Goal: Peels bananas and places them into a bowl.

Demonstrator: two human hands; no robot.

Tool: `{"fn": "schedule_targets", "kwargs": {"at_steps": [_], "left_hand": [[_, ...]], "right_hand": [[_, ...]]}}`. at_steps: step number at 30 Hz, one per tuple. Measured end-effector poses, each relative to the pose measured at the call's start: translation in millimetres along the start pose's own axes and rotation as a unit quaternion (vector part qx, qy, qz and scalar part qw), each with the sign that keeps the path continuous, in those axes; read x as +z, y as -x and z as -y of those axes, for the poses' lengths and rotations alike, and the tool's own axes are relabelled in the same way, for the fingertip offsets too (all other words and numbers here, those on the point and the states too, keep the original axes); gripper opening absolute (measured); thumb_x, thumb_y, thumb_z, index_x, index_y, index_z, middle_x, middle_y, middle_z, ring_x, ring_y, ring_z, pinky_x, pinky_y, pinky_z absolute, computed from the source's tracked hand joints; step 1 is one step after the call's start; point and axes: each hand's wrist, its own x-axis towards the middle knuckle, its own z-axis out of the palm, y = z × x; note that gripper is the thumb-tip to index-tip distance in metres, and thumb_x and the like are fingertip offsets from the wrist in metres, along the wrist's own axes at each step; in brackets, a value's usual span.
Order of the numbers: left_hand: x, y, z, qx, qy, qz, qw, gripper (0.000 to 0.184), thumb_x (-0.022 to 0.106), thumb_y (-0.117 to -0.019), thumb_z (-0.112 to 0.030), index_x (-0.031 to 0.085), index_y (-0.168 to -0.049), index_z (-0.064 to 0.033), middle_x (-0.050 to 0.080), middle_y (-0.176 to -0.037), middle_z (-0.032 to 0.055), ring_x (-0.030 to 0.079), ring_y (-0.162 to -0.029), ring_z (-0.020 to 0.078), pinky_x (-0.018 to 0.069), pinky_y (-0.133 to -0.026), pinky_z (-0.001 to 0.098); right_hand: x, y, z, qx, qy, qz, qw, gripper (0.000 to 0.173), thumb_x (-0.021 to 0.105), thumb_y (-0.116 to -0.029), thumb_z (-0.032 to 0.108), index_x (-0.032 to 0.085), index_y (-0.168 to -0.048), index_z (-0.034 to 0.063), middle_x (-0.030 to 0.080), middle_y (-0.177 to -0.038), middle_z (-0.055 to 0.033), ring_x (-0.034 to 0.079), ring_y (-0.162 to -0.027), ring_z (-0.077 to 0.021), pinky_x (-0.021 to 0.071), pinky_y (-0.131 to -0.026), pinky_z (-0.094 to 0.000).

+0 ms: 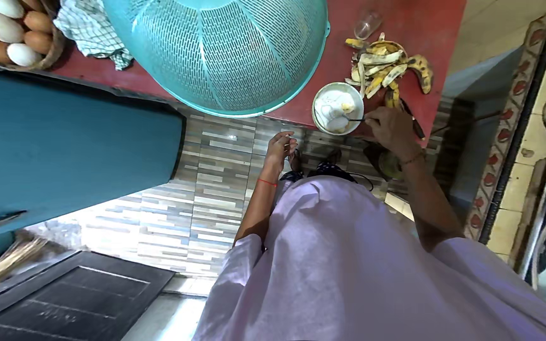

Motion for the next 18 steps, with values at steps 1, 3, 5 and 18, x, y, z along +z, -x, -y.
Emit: {"fn": "schedule_targets", "kwargs": {"at_steps": [1, 3, 5, 18], "left_hand": [[0, 0, 0, -0.002, -0.002, -0.001, 1.0, 0.026, 0.041, -0.1068, -0.008, 0.058, -0.125, -0.0014, 0.067, -0.092, 0.0066, 0.066, -0.077, 0.012, 0.0564, -0.072, 0.0266], [-1, -1, 1, -0.004, -0.006, -0.001, 1.0, 0.027, 0.04, -0.1068, -0.009, 0.058, -0.125, -0.0014, 0.066, -0.092, 0.0069, 0.066, -0.077, 0.0124, 0.0566, -0.072, 0.027], [-2, -2, 2, -0.004, -0.004, -0.001, 1.0, 0.026, 0.041, -0.1067, -0.009, 0.058, -0.125, -0.0018, 0.067, -0.091, 0.0068, 0.067, -0.076, 0.0125, 0.0568, -0.072, 0.027], [-6, -2, 2, 0.001, -0.01, -0.009, 1.0, 0.027, 0.039, -0.1083, -0.011, 0.058, -0.126, -0.0017, 0.067, -0.092, 0.0063, 0.066, -0.077, 0.0122, 0.0559, -0.072, 0.0274]], "right_hand": [[-1, 2, 0, 0.004, 0.007, -0.003, 1.0, 0.027, 0.055, -0.1054, 0.017, 0.075, -0.116, 0.0041, 0.071, -0.112, -0.0227, 0.069, -0.104, -0.0447, 0.0511, -0.086, -0.0661], [-4, 4, -1, 0.006, 0.011, -0.006, 1.0, 0.027, 0.055, -0.1055, 0.016, 0.075, -0.117, 0.0035, 0.071, -0.112, -0.0238, 0.069, -0.103, -0.0451, 0.0514, -0.087, -0.0653], [-8, 6, -1, 0.01, 0.032, 0.011, 0.999, 0.026, 0.055, -0.1052, 0.014, 0.075, -0.117, 0.0028, 0.07, -0.113, -0.0245, 0.068, -0.104, -0.0465, 0.0513, -0.086, -0.0666], [20, -46, 0, -0.059, 0.104, -0.208, 0.971, 0.026, 0.051, -0.1021, 0.008, 0.072, -0.111, -0.0022, 0.068, -0.101, -0.0278, 0.069, -0.091, -0.0475, 0.0549, -0.071, -0.0601]]}}
